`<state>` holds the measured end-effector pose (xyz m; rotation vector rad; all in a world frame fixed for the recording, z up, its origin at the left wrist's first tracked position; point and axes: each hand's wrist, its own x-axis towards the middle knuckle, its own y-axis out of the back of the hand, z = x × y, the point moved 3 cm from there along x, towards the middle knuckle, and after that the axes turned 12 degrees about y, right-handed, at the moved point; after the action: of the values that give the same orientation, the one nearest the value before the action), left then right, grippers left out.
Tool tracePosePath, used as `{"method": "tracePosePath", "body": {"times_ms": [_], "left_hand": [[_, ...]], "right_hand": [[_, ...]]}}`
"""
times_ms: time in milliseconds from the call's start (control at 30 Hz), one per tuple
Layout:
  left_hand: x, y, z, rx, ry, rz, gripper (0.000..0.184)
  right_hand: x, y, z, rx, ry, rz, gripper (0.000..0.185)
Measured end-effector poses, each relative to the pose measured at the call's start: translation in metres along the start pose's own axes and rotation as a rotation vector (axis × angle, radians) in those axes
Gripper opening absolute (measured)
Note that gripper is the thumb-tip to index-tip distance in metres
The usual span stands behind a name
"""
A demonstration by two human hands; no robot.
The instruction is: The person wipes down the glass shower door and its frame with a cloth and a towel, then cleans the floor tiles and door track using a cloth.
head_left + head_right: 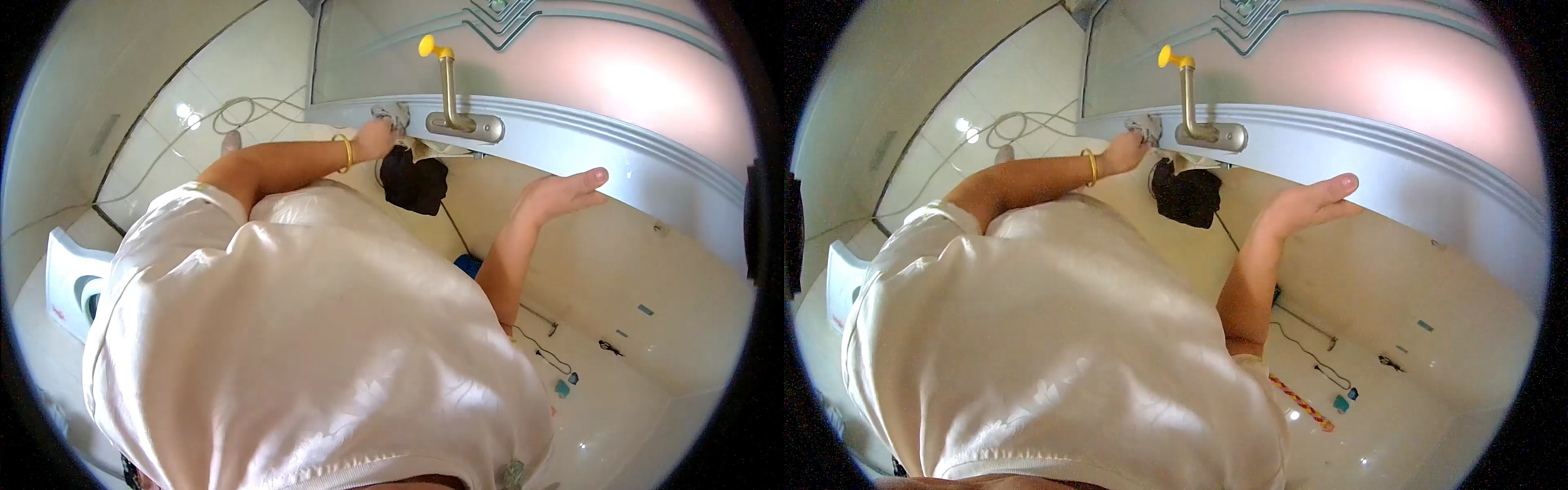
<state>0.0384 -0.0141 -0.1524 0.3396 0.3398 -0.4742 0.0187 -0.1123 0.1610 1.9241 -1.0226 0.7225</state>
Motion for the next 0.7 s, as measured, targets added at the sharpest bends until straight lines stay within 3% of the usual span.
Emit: {"method": "tracePosePath", "body": {"times_ms": [167,300,433,500,567,633,700], "left_hand": [[-0.045,0.019,0.063,-0.117,-0.003,0.047,0.036],[-0.025,-0.008,0.036,-0.233,-0.166,0.179,0.028],[-0.007,-0.006,0.016,-0.066,0.121,0.124,0.028],[0.022,-0.014,-0.021,0.002,0.263,0.036,0.034],[0.045,-0.032,-0.041,0.276,0.052,0.045,0.034],[0.034,-0.04,-0.031,0.215,0.005,0.051,0.032],[-0.007,-0.011,0.014,-0.012,0.023,0.126,0.031]], "right_hand": [[-0.003,-0.003,-0.013,0.017,0.098,0.004,0.071],[-0.004,-0.006,-0.017,-0.043,0.023,0.059,0.063],[-0.002,-0.004,-0.003,0.119,-0.076,0.07,0.063],[-0.003,-0.002,-0.001,0.026,-0.068,0.087,0.064],[-0.002,-0.006,0.0,0.029,-0.01,0.091,0.071],[-0.003,-0.007,0.0,0.115,0.094,0.059,0.083],[-0.004,-0.008,0.0,0.126,0.073,0.061,0.081]]}}
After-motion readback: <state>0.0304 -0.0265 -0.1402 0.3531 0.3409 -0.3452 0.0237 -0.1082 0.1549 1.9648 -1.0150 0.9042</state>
